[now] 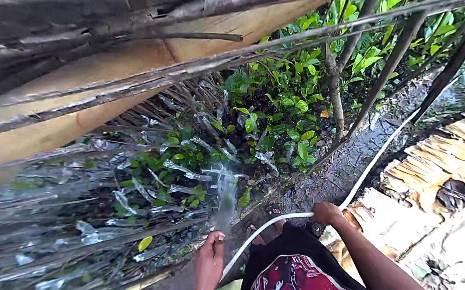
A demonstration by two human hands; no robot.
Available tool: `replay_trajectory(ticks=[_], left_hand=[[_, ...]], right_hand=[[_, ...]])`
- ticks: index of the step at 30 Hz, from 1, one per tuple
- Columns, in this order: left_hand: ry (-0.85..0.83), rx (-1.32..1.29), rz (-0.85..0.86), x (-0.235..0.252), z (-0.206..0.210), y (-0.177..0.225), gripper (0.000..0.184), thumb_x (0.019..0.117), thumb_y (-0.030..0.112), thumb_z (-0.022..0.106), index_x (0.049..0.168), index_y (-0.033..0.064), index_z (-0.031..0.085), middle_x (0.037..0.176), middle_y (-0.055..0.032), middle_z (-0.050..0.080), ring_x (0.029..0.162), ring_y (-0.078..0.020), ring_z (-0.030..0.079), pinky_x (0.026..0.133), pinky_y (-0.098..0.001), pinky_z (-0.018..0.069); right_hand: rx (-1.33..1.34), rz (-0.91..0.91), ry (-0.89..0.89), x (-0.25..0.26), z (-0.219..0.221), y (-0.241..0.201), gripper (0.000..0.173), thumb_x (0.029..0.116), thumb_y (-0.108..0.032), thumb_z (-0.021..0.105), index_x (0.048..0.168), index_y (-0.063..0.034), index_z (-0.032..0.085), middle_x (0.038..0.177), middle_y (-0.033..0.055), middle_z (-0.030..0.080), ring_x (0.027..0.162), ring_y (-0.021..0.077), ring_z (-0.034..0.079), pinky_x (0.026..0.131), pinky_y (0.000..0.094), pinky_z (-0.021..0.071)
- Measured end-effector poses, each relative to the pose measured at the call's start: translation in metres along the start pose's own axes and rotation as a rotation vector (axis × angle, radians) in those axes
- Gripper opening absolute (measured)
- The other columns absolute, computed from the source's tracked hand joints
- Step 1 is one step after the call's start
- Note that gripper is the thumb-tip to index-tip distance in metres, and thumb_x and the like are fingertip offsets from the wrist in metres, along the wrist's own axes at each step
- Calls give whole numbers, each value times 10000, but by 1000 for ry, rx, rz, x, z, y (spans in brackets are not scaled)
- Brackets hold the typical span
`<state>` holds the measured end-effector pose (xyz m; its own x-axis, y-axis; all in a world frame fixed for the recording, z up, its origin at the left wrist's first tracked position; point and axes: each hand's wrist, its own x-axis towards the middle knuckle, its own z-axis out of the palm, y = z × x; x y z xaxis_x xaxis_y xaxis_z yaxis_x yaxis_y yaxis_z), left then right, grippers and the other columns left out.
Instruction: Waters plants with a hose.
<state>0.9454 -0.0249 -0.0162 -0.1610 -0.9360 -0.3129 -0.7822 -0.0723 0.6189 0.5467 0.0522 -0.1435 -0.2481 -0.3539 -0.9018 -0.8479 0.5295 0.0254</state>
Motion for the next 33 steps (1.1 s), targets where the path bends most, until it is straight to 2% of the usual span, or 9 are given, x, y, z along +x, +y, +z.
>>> replay_trajectory(ticks=[6, 10, 15, 17, 21, 26, 30, 33], left_hand=[[114, -65, 4, 4, -4, -8, 278, 999, 225, 465, 1074, 105, 705, 641, 17, 550, 517, -112, 500, 517, -365, 441], [-77, -14, -6, 8, -3, -16, 281, 1001, 204, 468, 1094, 95, 709, 686, -25, 588, 585, -169, 549, 585, -431, 472], [13, -31, -29, 9, -1, -23, 278, 1015, 198, 453, 1080, 90, 701, 672, -15, 572, 562, -150, 536, 561, -401, 462], [-40, 17, -47, 11, 3, -26, 281, 1020, 203, 461, 1099, 89, 706, 714, -53, 611, 624, -199, 583, 615, -457, 482], [-263, 106, -118, 19, 12, -34, 283, 1061, 198, 458, 1161, 89, 700, 911, -118, 697, 848, -266, 671, 794, -525, 530], [-330, 185, -139, 30, 15, -17, 304, 1068, 233, 433, 1202, 130, 686, 951, -125, 709, 911, -300, 686, 820, -565, 529], [-400, 215, -75, 38, 23, -9, 307, 1056, 261, 436, 1175, 154, 698, 949, -95, 713, 916, -276, 687, 824, -552, 533], [-446, 257, -97, 47, 30, -12, 320, 1069, 267, 425, 1193, 135, 689, 1002, -127, 718, 974, -304, 689, 859, -570, 528]], right_hand=[[21, 21, 13, -2, 7, 4, 565, 924, -585, 633, 1150, -74, 721, 1250, 221, 688, 1215, 429, 635, 944, 697, 495], [23, 35, 9, -8, 3, -3, 556, 927, -572, 635, 1133, -63, 727, 1248, 224, 690, 1214, 432, 636, 943, 699, 494], [16, 44, 1, -9, 5, -11, 573, 917, -575, 648, 1154, -58, 716, 1264, 229, 681, 1225, 438, 627, 950, 705, 483], [8, 44, -6, -7, 5, -11, 585, 923, -588, 630, 1157, -59, 717, 1271, 226, 680, 1231, 436, 625, 954, 702, 482], [-13, 44, -8, -6, 3, -14, 589, 914, -579, 649, 1126, -34, 720, 1264, 237, 679, 1228, 443, 623, 947, 703, 484], [-2, 34, 8, -7, 5, -13, 576, 912, -564, 670, 1135, -35, 720, 1270, 241, 675, 1233, 450, 618, 957, 709, 478], [29, 43, 21, -3, 8, -10, 560, 916, -551, 664, 1134, -38, 720, 1266, 237, 678, 1225, 447, 623, 947, 713, 481], [44, 51, 20, -2, 11, -7, 574, 906, -554, 680, 1171, -45, 709, 1280, 240, 670, 1235, 450, 617, 953, 716, 478]])
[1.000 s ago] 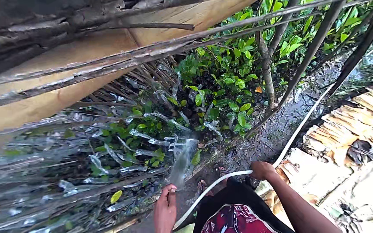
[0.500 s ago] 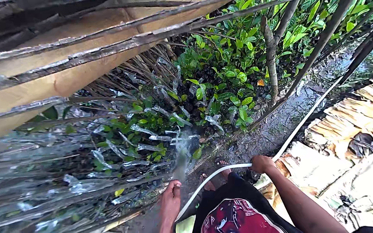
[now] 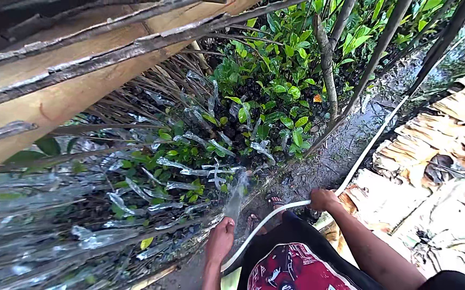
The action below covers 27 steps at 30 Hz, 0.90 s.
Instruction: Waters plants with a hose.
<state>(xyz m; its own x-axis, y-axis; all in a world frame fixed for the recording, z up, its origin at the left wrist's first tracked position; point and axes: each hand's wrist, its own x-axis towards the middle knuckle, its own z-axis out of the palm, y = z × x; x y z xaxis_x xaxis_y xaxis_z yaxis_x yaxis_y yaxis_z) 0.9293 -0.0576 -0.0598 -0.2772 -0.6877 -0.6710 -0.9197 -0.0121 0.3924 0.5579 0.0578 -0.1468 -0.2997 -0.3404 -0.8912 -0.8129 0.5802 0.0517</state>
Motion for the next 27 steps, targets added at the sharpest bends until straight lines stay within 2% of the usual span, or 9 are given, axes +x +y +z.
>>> replay_trajectory(ticks=[4, 7, 11, 13, 19, 23, 27], left_hand=[[-50, 81, 30, 1, -4, 25, 323, 1069, 292, 424, 1226, 173, 681, 1008, -114, 725, 972, -305, 698, 848, -582, 539], [-76, 75, 163, -2, -7, 47, 315, 1055, 286, 436, 1212, 183, 689, 929, -93, 715, 876, -281, 696, 787, -555, 548], [-45, -31, 359, -9, -12, 65, 295, 1031, 258, 447, 1121, 166, 712, 786, -24, 656, 719, -181, 638, 686, -457, 527], [-52, 8, 369, -13, -15, 74, 297, 1029, 273, 447, 1118, 181, 714, 779, -15, 656, 725, -180, 643, 684, -461, 529], [-166, 239, 266, -5, -13, 80, 314, 1058, 314, 420, 1186, 206, 686, 868, -75, 689, 828, -268, 680, 739, -541, 538], [-174, 219, 371, -9, -16, 94, 313, 1045, 309, 428, 1168, 208, 698, 838, -52, 681, 799, -242, 674, 722, -517, 539], [-176, 244, 348, 2, -18, 89, 307, 1053, 306, 427, 1160, 193, 692, 863, -64, 688, 829, -256, 679, 745, -524, 539]], right_hand=[[13, 4, -7, 3, 10, 5, 608, 895, -565, 690, 1223, -53, 689, 1285, 248, 666, 1238, 464, 612, 956, 724, 477], [39, 15, 0, 2, 11, 8, 611, 908, -562, 674, 1220, -37, 689, 1302, 253, 658, 1253, 469, 602, 963, 729, 471], [73, 28, 0, -8, 7, 10, 586, 935, -546, 635, 1189, -21, 697, 1289, 254, 663, 1245, 461, 609, 963, 720, 472], [81, 28, 1, -9, 5, 10, 578, 938, -546, 633, 1160, -17, 709, 1278, 256, 668, 1235, 460, 614, 959, 713, 476], [113, 42, -1, -16, 4, 4, 552, 916, -504, 667, 1097, 15, 711, 1261, 266, 667, 1223, 461, 617, 946, 715, 473], [124, 40, 21, -13, 11, 1, 576, 901, -530, 677, 1091, 13, 710, 1254, 263, 668, 1211, 450, 623, 942, 707, 477], [126, 34, 22, -12, 12, 3, 556, 915, -518, 663, 1091, 7, 714, 1248, 260, 672, 1209, 452, 625, 938, 707, 479]])
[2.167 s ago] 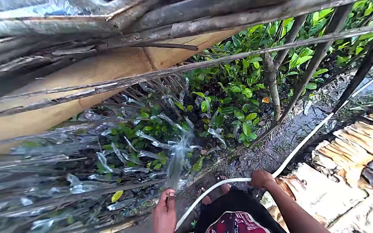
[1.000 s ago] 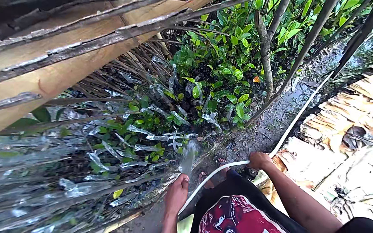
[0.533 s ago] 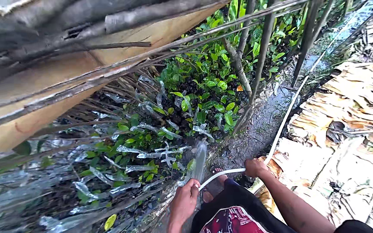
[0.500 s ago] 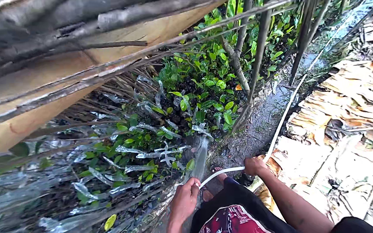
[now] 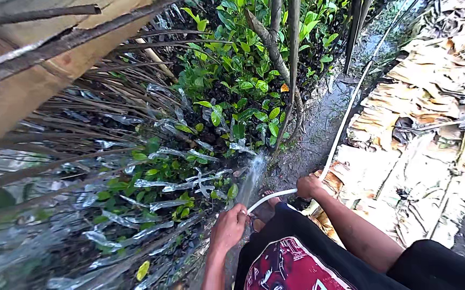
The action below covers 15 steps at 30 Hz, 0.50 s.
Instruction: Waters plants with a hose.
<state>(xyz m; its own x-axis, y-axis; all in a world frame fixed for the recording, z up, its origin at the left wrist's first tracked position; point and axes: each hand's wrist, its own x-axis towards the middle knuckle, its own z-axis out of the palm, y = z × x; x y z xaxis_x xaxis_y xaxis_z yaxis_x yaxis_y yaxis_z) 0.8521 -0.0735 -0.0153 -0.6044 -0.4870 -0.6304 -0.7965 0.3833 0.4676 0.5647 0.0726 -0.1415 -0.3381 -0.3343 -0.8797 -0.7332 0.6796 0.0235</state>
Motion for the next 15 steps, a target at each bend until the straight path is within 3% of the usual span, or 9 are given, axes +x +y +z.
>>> replay_trajectory(ticks=[6, 12, 15], left_hand=[[21, -9, -32, -6, 0, -7, 306, 1046, 304, 428, 1156, 203, 695, 852, -61, 680, 817, -252, 672, 727, -522, 529], [44, -4, -242, -6, 20, -45, 324, 1062, 298, 435, 1195, 159, 696, 1035, -125, 727, 1016, -320, 696, 868, -591, 535], [110, -60, -281, -18, 24, -52, 315, 1057, 296, 442, 1186, 170, 700, 1019, -116, 728, 992, -314, 698, 849, -593, 535]], right_hand=[[-5, 0, -1, -4, 0, 2, 566, 919, -519, 657, 1117, 9, 707, 1257, 256, 671, 1216, 453, 621, 949, 706, 474], [-37, -13, -5, -1, 1, -1, 566, 900, -537, 672, 1088, -5, 716, 1244, 245, 679, 1206, 450, 628, 939, 711, 481], [-72, -28, -14, 3, 2, -2, 566, 899, -543, 674, 1073, -7, 719, 1239, 247, 681, 1203, 454, 629, 934, 715, 479]])
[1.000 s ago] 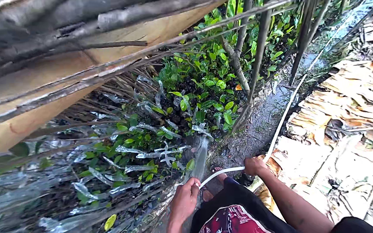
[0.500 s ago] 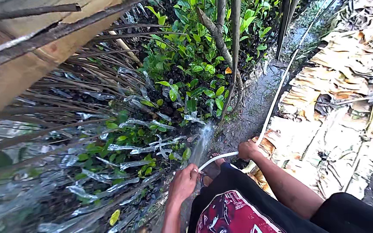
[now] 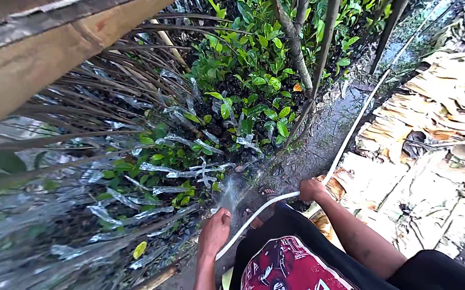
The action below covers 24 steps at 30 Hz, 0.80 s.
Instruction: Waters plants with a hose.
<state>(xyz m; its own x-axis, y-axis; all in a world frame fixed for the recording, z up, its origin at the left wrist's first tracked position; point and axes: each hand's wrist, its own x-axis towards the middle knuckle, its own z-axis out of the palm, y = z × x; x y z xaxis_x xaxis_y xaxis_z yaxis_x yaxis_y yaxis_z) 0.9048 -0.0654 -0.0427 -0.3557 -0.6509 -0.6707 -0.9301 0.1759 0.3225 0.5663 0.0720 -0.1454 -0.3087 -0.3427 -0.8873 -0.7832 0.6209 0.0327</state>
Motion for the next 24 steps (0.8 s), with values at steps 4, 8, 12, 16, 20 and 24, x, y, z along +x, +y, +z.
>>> replay_trajectory(ticks=[4, 8, 12, 16, 20, 24], left_hand=[[30, -71, -41, -9, 7, -12, 309, 1056, 274, 451, 1189, 154, 702, 1016, -126, 728, 987, -321, 700, 853, -597, 535], [66, -70, -176, -13, 10, -16, 318, 1065, 301, 439, 1193, 162, 695, 1045, -133, 727, 1027, -335, 694, 861, -605, 532], [88, -144, -135, -20, 6, -6, 316, 1065, 303, 442, 1204, 165, 690, 1029, -119, 723, 1003, -317, 693, 860, -594, 532], [145, -221, -49, -23, 1, 0, 316, 1058, 281, 422, 1167, 159, 693, 935, -90, 707, 903, -274, 688, 806, -556, 536], [211, -391, 150, -29, -10, 10, 281, 1018, 254, 439, 1077, 173, 701, 721, 32, 574, 613, -115, 542, 607, -374, 471], [340, -359, 123, -31, -20, 21, 298, 1000, 256, 431, 1073, 182, 710, 738, 22, 604, 657, -137, 574, 635, -417, 479]], right_hand=[[-54, -34, -20, 7, -5, 0, 580, 927, -568, 638, 1088, -19, 726, 1251, 249, 679, 1216, 456, 623, 940, 718, 475], [-95, -44, -30, 12, -11, -2, 591, 921, -575, 642, 1109, -19, 719, 1260, 246, 676, 1225, 449, 621, 951, 710, 476], [-107, -44, -19, 16, -16, -4, 583, 911, -573, 656, 1087, -21, 725, 1235, 243, 688, 1209, 449, 631, 944, 707, 483], [-115, -56, -35, 20, -20, 0, 584, 936, -586, 620, 1106, -37, 725, 1241, 230, 689, 1216, 428, 633, 945, 690, 490], [-95, -57, -38, 22, -22, 8, 566, 949, -570, 606, 1100, -39, 728, 1242, 227, 689, 1209, 426, 637, 932, 693, 493], [-85, -61, -35, 27, -22, 15, 571, 947, -575, 599, 1129, -49, 726, 1260, 217, 687, 1222, 413, 636, 950, 688, 493]])
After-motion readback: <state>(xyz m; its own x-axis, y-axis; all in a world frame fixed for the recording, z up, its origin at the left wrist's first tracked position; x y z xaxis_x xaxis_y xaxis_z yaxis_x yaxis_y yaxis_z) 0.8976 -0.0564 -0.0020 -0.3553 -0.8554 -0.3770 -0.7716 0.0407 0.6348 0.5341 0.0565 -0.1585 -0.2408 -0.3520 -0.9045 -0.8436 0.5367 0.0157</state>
